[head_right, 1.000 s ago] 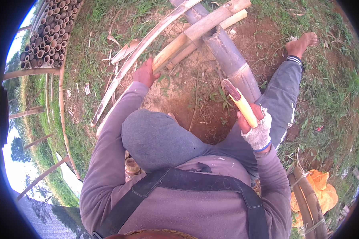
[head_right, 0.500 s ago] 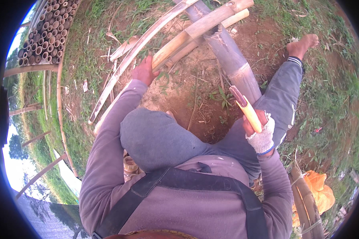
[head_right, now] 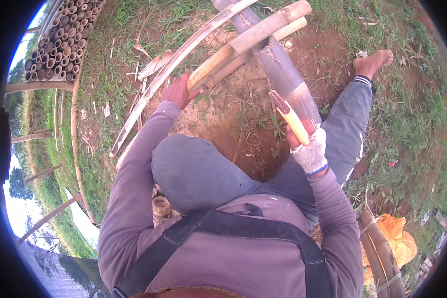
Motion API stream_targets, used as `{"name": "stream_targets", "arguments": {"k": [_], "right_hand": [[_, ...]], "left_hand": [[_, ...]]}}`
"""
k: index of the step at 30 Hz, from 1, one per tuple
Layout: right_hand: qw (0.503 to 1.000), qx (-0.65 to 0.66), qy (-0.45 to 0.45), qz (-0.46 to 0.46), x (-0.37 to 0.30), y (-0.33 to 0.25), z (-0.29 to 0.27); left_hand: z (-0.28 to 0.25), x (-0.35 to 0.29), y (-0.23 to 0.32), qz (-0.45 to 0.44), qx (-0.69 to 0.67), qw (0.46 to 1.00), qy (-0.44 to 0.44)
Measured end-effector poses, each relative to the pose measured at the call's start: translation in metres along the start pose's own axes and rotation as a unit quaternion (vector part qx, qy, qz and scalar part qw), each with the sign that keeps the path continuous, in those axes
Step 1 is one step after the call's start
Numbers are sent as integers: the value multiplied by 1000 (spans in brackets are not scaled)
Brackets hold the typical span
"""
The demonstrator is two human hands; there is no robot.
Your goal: The person uses a hand saw to cut bamboo poles into shorter sections. They position each pole on a makeshift sawhorse, saw through it, and then move the cut pieces aside to a pile on the ground.
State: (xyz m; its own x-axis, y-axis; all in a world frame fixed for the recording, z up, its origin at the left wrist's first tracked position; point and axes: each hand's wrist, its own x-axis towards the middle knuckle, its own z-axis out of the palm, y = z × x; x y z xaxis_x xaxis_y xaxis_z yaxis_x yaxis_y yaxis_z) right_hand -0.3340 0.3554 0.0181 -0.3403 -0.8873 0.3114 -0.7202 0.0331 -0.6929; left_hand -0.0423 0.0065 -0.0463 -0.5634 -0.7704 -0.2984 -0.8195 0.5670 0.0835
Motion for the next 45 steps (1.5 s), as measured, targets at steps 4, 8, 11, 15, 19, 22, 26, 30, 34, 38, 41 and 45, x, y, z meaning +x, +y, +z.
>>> {"name": "stream_targets", "arguments": {"k": [4, 8, 11, 15, 19, 22, 26, 30, 34, 38, 41, 45], "right_hand": [[996, -9, 85, 2, -2, -15, -17], [987, 24, 102, 120, -14, -20, -33], [990, -8, 97, 103, -14, -16, -37], [990, 10, 91, 105, -13, -21, -31], [995, 10, 83, 56, -12, -34, -19], [994, 47, 93, 43, -9, -40, -6], [993, 68, 89, 34, -5, -39, -1], [994, 68, 78, 31, -6, -35, 1], [997, 56, 56, 26, -5, -29, 0], [996, 65, 51, 26, -3, -27, 2], [995, 78, 61, 25, -2, -30, 5], [997, 62, 48, 24, -2, -32, 5]], "left_hand": [[-5, 6, -29, -33, -65, 997, 30], [-26, 27, -51, -68, -115, 991, -5], [-3, 36, -88, -22, -26, 993, 109], [3, 36, -93, -85, 11, 955, 285], [3, 25, -44, 1, -41, 958, 284], [4, 21, 14, 82, -106, 976, 171], [-9, 40, 53, 34, -123, 990, 60], [-10, 49, 57, 34, -82, 996, 19], [-14, 50, 63, 6, -103, 995, 17], [-26, 50, 71, -21, -114, 993, -4], [-27, 48, 69, -22, -116, 993, -7], [-32, 47, 70, -23, -117, 993, -25]]}}
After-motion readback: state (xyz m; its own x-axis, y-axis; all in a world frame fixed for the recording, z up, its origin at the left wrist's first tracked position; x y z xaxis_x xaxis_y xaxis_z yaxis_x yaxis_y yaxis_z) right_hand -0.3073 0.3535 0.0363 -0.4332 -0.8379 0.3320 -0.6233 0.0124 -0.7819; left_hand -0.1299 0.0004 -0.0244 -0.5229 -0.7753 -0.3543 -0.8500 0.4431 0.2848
